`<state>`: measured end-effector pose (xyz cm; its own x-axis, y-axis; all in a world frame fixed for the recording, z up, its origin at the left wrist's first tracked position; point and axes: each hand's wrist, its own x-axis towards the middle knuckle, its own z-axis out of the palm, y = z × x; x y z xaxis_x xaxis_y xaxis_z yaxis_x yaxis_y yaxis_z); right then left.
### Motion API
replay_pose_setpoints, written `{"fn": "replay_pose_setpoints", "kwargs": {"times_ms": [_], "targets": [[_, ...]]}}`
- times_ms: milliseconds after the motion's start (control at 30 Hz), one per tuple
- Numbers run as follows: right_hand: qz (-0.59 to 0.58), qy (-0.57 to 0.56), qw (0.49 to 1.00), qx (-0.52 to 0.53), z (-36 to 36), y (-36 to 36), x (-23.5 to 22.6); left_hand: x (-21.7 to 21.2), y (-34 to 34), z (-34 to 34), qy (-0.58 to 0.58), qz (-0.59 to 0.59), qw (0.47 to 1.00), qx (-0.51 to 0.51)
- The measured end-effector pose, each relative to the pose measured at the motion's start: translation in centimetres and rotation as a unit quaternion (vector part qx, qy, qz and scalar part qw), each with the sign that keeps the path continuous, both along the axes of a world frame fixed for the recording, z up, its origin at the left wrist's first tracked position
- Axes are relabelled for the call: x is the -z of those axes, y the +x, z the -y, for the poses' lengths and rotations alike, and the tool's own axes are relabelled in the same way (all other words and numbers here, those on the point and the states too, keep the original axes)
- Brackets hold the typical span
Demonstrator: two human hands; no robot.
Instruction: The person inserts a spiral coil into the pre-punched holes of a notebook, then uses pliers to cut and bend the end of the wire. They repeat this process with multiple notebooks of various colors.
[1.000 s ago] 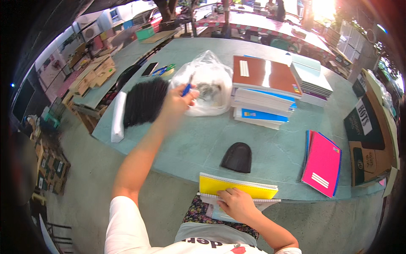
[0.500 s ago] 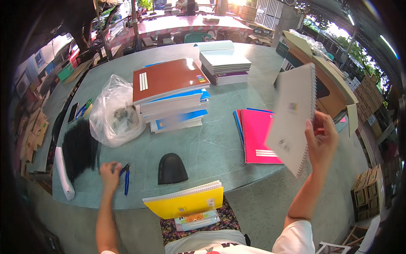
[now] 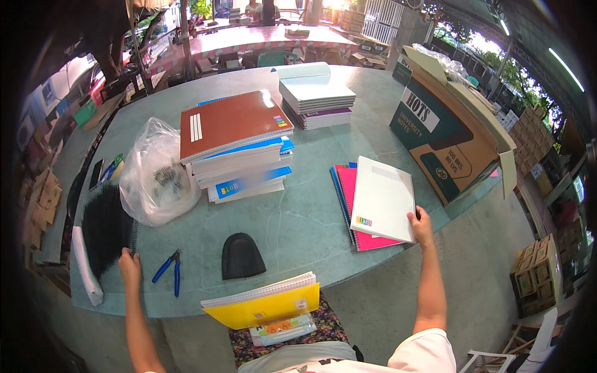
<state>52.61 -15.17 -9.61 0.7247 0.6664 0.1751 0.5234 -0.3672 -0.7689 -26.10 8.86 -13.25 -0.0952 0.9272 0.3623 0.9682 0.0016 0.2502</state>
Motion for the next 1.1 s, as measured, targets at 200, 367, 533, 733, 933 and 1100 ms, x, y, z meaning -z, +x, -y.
{"fn": "replay_pose_setpoints", "kwargs": {"times_ms": [200, 367, 533, 733, 933, 1100], "targets": [[0.262, -0.032, 0.964, -0.04, -1.2, 2.2, 0.4, -7.4, 1.8, -0.3, 0.167, 0.084, 0.978, -0.089], [0.09, 0.0, 0.975, -0.203, -6.3, -15.2, -7.7, -13.9, 5.2, 2.0, 0.234, 0.577, 0.782, 0.021], [0.132, -0.017, 0.771, -0.623, -7.4, -37.5, -7.9, -20.5, 2.3, 8.0, 0.325, 0.542, 0.772, 0.069], [0.171, -0.071, 0.743, -0.644, -8.4, -43.6, -5.4, -24.7, 5.4, 15.0, 0.442, 0.493, 0.734, 0.149], [0.116, -0.062, 0.763, -0.633, -7.3, -44.0, -5.1, -12.3, 11.2, 19.9, -0.316, 0.179, 0.921, 0.137], [0.19, -0.162, 0.732, -0.634, -6.9, -44.5, -5.6, -6.1, 14.6, 22.4, -0.353, 0.322, 0.849, 0.225]]}}
